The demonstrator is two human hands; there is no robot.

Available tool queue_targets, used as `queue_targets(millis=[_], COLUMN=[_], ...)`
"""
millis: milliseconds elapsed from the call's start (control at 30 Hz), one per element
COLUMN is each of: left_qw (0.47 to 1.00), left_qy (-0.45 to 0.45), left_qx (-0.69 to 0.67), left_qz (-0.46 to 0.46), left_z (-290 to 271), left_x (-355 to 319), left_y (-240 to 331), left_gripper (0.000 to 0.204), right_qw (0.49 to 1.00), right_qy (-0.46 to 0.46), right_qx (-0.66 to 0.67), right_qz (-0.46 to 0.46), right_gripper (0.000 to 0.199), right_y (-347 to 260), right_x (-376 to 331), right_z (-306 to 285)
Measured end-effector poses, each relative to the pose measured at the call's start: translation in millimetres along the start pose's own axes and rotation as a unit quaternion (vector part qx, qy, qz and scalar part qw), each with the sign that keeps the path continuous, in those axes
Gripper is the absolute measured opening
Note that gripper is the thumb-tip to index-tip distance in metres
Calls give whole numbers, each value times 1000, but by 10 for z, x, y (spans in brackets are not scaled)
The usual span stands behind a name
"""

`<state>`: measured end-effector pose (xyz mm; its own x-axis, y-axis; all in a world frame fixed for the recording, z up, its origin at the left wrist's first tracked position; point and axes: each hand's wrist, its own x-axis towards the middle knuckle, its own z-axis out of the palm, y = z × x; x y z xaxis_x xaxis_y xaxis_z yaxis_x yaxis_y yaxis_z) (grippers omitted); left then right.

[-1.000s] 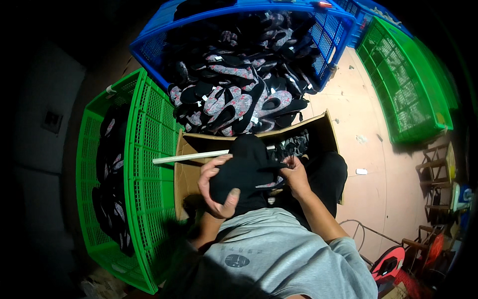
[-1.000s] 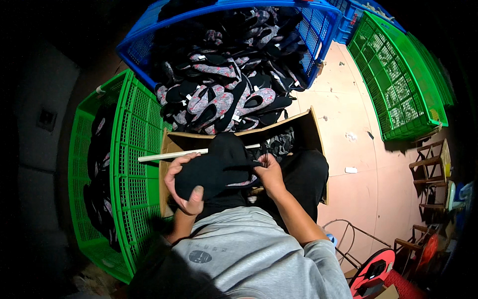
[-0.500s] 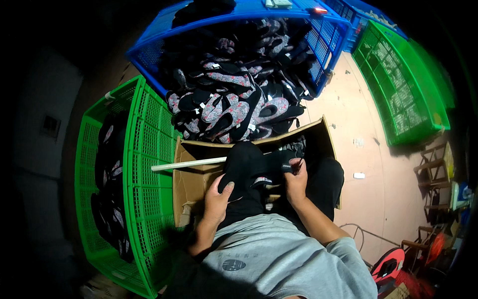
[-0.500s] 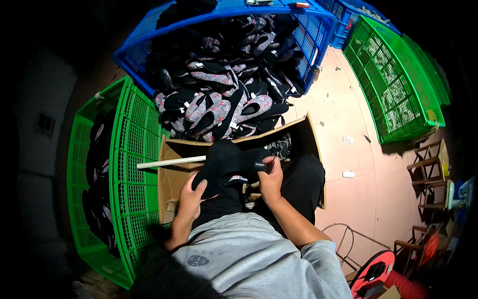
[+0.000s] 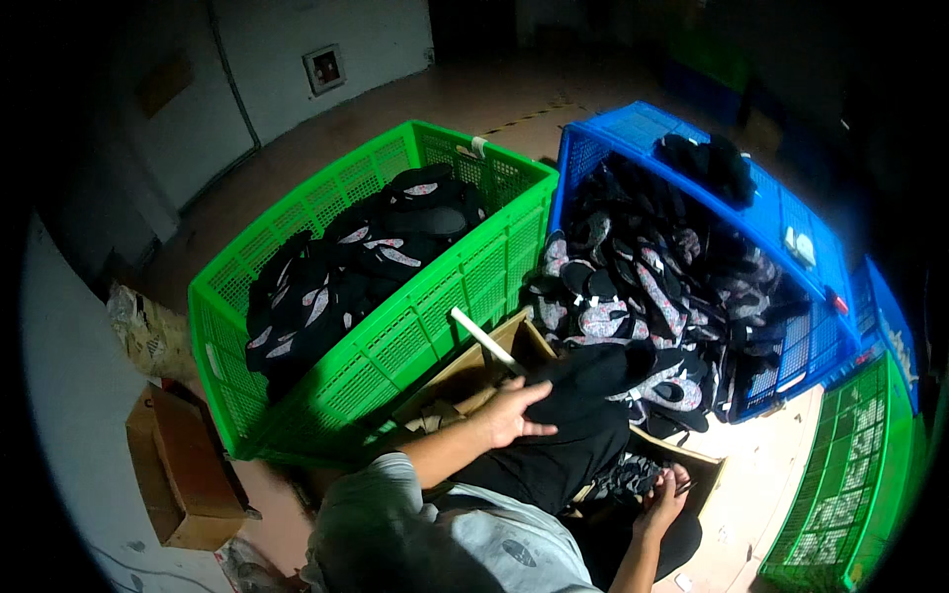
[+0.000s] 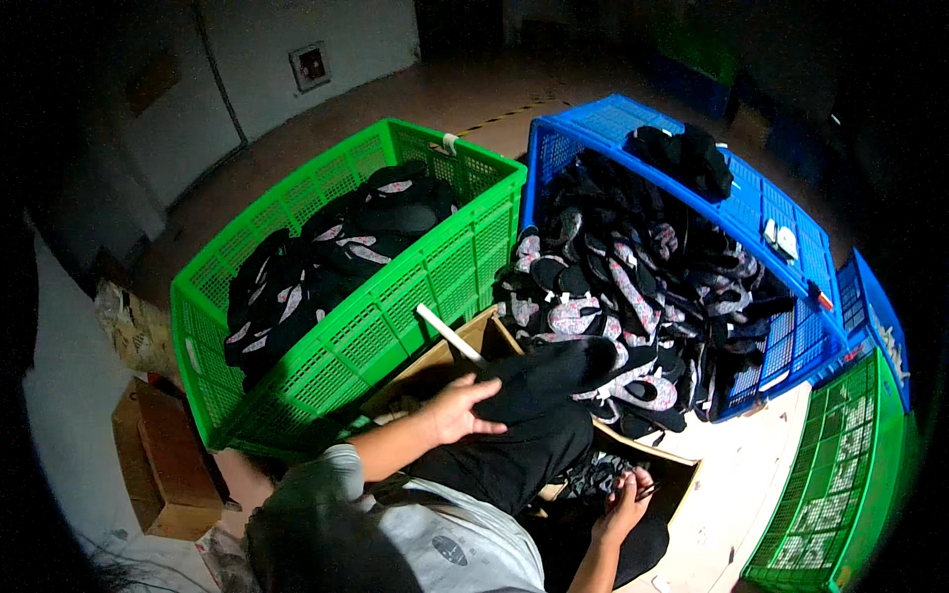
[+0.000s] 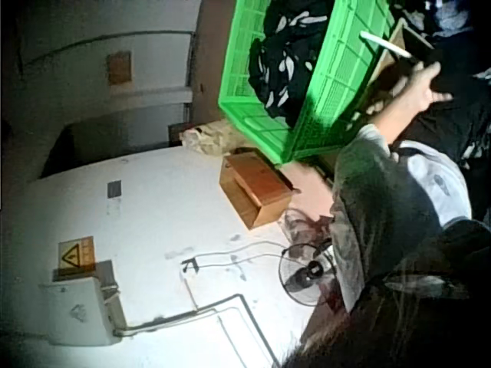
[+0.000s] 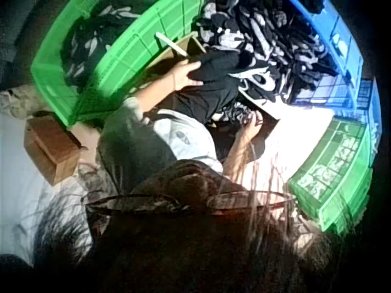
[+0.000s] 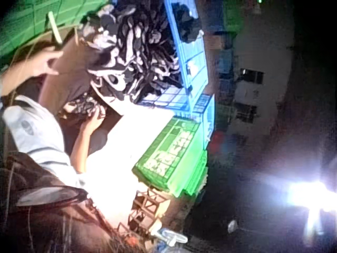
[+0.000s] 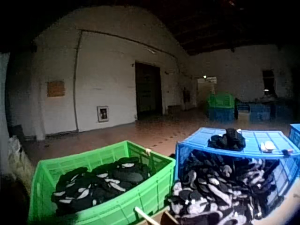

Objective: The person sits on the floor and repeatedly picks up patterned slippers from a blue crate. They inspect the slippers by hand, turning them over and checking the soles and straps, then place them into a cardboard box. The person also uses a handheld device to scan or record information during the process.

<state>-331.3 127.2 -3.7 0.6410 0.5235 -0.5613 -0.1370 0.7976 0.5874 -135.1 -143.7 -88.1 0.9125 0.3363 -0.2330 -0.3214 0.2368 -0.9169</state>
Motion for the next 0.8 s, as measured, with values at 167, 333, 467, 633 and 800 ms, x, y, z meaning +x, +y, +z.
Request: queue_targets(millis=[167,333,467,633,800], left_qw=[943,880,944,940,845], left_qy=[-82,-22,-2,-1,-193], left_qx=[-195,-177,-97,98,265], left_qz=[257,439,317,327,422], left_z=[-88,-126,-4,456,1373], left_x=[-20,292,558,522,849], left_y=[795,842,186,-17,-270], left_gripper=[30,78,70,64,73], right_qw=[999,996,997,997,992], right_qy=[23,48,23,-74,-63], right_qx=[-27,-60,-72,-20,63], right_qz=[20,38,-1,-6,-90], right_gripper=[9,8,10,11,9], right_y=[14,-98,-139,-366,-691], right_x=[-7,63,153,333,640], right_z=[-51,28,-74,203,196])
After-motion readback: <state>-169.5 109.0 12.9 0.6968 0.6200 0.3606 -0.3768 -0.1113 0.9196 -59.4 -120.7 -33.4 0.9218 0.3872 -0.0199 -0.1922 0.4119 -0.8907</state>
